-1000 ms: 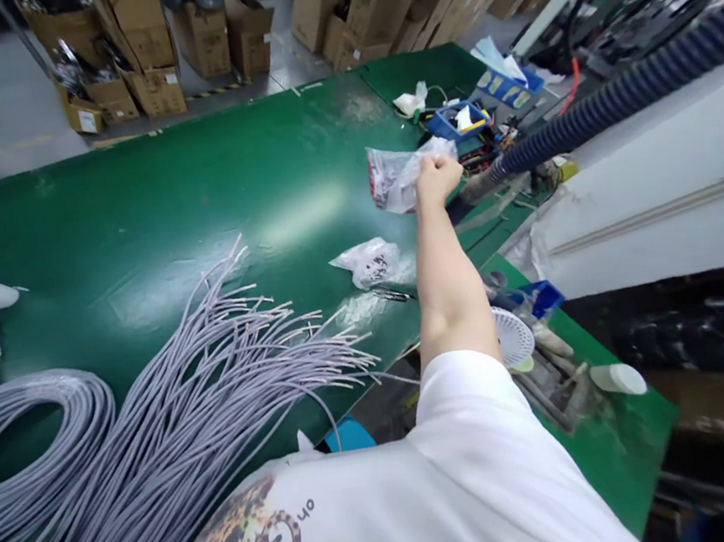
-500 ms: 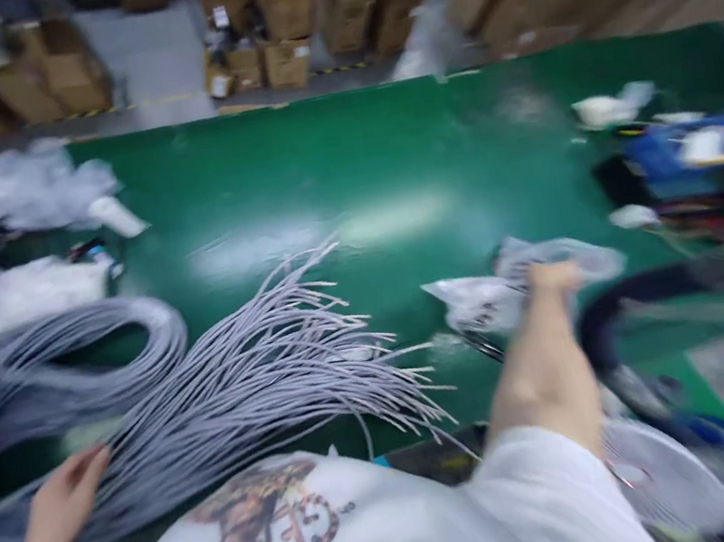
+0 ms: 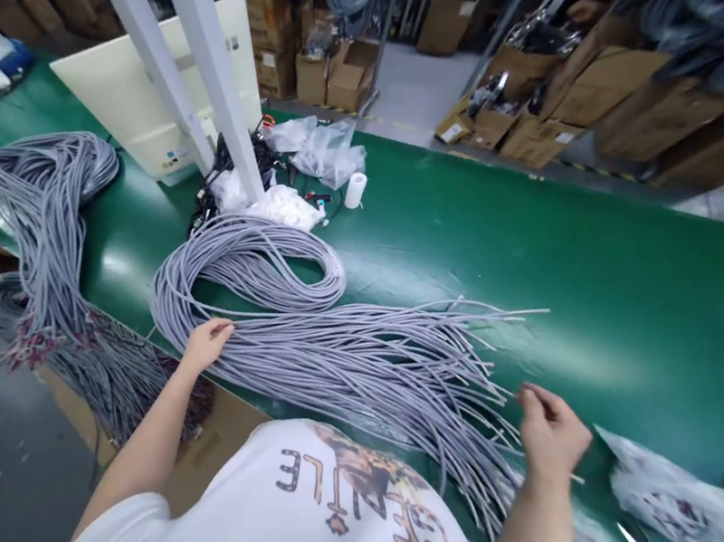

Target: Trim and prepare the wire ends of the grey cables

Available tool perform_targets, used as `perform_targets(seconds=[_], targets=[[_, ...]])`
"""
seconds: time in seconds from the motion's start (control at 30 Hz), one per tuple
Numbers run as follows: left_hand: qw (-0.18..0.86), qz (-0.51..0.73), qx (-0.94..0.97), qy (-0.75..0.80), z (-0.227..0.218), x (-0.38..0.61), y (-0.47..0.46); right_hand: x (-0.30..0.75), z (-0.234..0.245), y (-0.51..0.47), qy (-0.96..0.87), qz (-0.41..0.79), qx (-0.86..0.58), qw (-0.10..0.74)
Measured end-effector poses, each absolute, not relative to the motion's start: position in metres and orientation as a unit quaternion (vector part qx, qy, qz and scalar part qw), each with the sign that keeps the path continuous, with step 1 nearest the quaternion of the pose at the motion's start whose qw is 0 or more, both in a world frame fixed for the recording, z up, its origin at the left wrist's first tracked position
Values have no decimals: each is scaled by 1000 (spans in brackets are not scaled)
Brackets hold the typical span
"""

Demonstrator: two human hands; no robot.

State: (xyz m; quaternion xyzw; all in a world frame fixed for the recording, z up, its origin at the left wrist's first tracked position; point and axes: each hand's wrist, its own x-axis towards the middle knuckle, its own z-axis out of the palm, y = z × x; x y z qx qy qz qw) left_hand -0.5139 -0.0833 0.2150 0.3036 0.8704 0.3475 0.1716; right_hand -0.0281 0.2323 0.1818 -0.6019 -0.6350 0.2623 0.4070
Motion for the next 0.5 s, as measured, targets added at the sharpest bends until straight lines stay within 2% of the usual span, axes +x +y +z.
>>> perform_targets(seconds=[0.1, 0.23, 0.4, 0.5], targets=[[180, 351, 349, 850, 215, -512, -62, -79, 184, 204, -633, 339, -570, 398], [222, 335, 475, 783, 222, -483, 2, -121, 192, 176, -663, 385, -519, 378], [234, 290, 644, 668, 237, -444, 63, -121, 190, 142, -675, 397, -524, 334], [251, 321, 626, 665, 232, -444, 62, -104, 182, 126, -671, 398, -548, 303]])
